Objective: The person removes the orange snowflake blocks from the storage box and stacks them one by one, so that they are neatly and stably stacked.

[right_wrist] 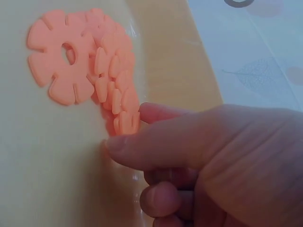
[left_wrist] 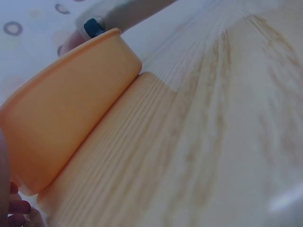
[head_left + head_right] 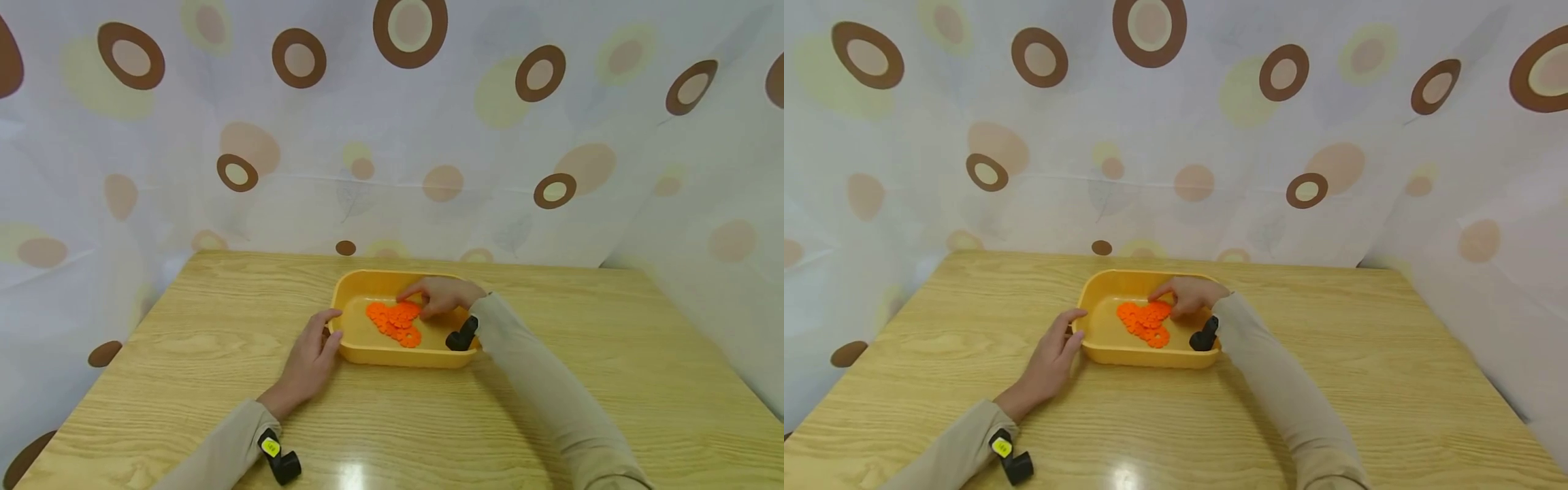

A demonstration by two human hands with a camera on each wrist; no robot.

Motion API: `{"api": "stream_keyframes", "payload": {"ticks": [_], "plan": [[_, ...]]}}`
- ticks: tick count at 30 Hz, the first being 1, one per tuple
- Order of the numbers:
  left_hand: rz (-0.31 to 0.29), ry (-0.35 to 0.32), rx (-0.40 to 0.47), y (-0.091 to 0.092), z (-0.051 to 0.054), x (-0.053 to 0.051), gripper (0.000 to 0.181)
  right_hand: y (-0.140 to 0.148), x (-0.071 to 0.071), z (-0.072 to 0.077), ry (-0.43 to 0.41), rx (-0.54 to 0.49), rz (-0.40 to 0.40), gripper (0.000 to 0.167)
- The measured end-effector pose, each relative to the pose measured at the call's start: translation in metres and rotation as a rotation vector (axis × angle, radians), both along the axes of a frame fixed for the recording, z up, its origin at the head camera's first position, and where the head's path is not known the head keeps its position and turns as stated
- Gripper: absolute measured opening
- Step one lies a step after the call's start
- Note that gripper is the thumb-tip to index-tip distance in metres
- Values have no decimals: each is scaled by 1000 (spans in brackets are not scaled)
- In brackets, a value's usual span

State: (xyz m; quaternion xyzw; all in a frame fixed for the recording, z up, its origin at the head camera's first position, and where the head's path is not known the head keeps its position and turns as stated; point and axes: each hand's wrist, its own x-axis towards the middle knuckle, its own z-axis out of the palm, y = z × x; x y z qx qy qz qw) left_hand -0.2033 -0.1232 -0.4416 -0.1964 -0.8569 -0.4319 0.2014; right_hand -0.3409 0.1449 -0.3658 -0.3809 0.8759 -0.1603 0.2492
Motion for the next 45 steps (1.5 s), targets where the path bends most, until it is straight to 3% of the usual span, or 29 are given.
{"api": "stream_keyframes", "payload": {"ticks": [18, 37, 45], "plan": [[4, -6, -5, -1, 0, 1, 33, 0, 3, -1, -33, -35, -10, 44], [7, 2, 3, 1, 1, -2, 33, 7, -1, -5, -144, -209, -27, 49], [6, -3, 5, 1, 0, 0, 33, 3, 3, -1, -170, -220, -68, 49]]}}
